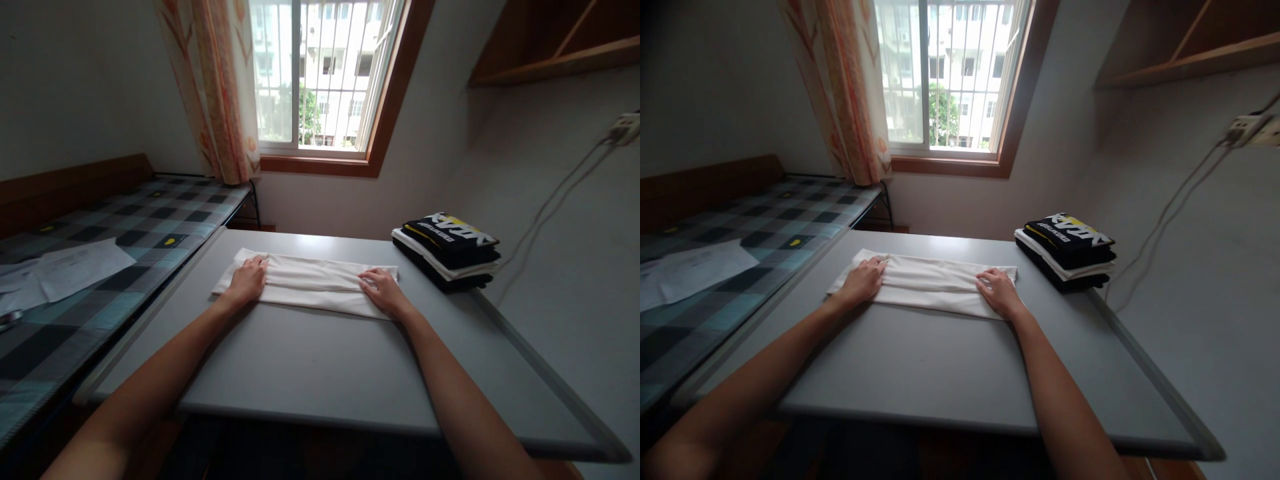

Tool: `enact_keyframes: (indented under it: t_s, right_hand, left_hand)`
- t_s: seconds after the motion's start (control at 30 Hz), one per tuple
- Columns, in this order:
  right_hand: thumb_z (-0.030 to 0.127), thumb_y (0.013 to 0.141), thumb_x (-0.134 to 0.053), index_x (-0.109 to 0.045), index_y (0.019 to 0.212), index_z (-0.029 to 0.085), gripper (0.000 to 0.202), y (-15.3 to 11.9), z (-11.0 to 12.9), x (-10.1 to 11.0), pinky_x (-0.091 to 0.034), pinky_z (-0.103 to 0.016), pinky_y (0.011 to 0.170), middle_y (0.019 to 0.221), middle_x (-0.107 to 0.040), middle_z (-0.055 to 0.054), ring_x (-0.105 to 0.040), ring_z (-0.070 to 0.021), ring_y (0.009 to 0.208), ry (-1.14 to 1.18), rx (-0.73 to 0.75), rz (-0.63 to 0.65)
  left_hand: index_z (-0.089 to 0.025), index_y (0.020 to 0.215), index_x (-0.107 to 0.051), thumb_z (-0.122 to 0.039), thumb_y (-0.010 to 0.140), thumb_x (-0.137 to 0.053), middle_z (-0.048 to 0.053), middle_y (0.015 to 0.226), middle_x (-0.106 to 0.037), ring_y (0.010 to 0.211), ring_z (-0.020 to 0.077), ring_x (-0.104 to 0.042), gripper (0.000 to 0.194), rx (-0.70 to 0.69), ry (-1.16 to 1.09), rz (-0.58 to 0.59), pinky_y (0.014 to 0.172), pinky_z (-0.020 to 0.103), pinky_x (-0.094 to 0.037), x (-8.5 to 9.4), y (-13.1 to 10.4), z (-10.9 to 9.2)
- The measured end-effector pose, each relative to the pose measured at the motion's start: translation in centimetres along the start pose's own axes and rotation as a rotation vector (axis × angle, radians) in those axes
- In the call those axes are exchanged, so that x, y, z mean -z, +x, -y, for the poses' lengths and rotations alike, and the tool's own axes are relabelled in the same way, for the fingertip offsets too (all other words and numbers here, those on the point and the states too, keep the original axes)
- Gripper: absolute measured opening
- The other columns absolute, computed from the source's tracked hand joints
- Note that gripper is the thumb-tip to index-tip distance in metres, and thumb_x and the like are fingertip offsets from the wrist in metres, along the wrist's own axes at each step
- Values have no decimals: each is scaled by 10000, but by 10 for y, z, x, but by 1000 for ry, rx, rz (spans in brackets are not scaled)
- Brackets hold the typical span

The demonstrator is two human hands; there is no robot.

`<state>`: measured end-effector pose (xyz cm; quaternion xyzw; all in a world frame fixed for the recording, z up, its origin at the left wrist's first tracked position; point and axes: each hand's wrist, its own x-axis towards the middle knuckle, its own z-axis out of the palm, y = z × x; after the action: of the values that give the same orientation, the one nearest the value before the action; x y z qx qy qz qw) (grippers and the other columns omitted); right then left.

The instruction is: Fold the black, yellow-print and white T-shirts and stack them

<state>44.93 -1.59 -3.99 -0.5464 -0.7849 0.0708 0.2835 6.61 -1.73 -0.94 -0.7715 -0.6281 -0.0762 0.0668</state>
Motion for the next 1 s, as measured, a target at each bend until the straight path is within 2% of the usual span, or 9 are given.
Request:
enact_keyframes:
  t_s: [0.13,0.23,0.33,0.43,0.57,0.73,0.8,0.9,1.0]
  right_hand:
    - [379,887,-534,-730,1043,217,298,0,0,0,-424,-423,1004,1099,-655,-107,-579,-264,1065,-5,-2,5]
    - [377,887,-531,-731,1042,216,300,0,0,0,-423,-424,1005,1101,-654,-109,-578,-264,1066,-6,-4,3]
    - [383,892,-526,-731,1046,216,306,0,0,0,-425,-423,1004,1100,-657,-109,-580,-263,1065,-1,2,5]
    - [378,889,-537,-733,1040,222,293,0,0,0,-428,-418,1002,1097,-659,-104,-584,-259,1058,4,3,3]
    - [372,883,-550,-734,1033,235,274,0,-1,0,-429,-412,1001,1086,-661,-93,-587,-253,1058,3,1,-4]
    - [372,886,-544,-733,1042,225,285,0,0,1,-425,-408,1003,1099,-659,-101,-586,-255,1066,-3,4,7]
    - [373,889,-540,-731,1048,222,292,0,0,1,-426,-410,1000,1102,-658,-103,-585,-256,1065,-3,5,8]
    - [373,892,-534,-729,1055,218,298,-1,0,1,-427,-413,999,1102,-655,-104,-585,-255,1062,-4,6,6]
    - [375,893,-533,-729,1053,222,296,-1,0,1,-428,-416,1000,1102,-656,-101,-586,-255,1062,-6,8,4]
  left_hand:
    - [-101,1345,-531,-134,867,-436,156,1315,-543,1124,251,-570,488,59,-151,-118,1003,338,-457,-5,7,10]
    - [-122,1348,-538,-144,850,-468,136,1310,-549,1129,249,-568,503,-13,-172,-83,1016,331,-446,-7,7,13]
    - [-170,1343,-547,-185,851,-500,121,1258,-555,1082,244,-590,495,-28,-121,-40,955,321,-474,-2,3,7]
    - [-199,1335,-541,-264,889,-483,119,1215,-550,1001,231,-627,455,61,-50,6,849,306,-500,8,-3,-1]
    - [-176,1203,-595,-338,917,-457,121,1155,-606,961,241,-645,357,131,15,95,802,313,-501,16,-6,-7]
    - [-129,1260,-535,-360,903,-480,145,1143,-644,964,266,-652,429,164,34,29,781,330,-509,12,-6,-5]
    - [-130,1205,-571,-360,901,-483,141,1108,-660,961,266,-655,390,159,34,18,785,328,-509,11,-5,-4]
    - [-141,1017,-651,-331,915,-459,135,1053,-675,930,257,-662,289,134,46,34,780,319,-506,10,-4,-3]
    - [-143,962,-674,-300,927,-433,135,1052,-676,899,243,-667,290,133,56,36,762,310,-502,10,-3,-4]
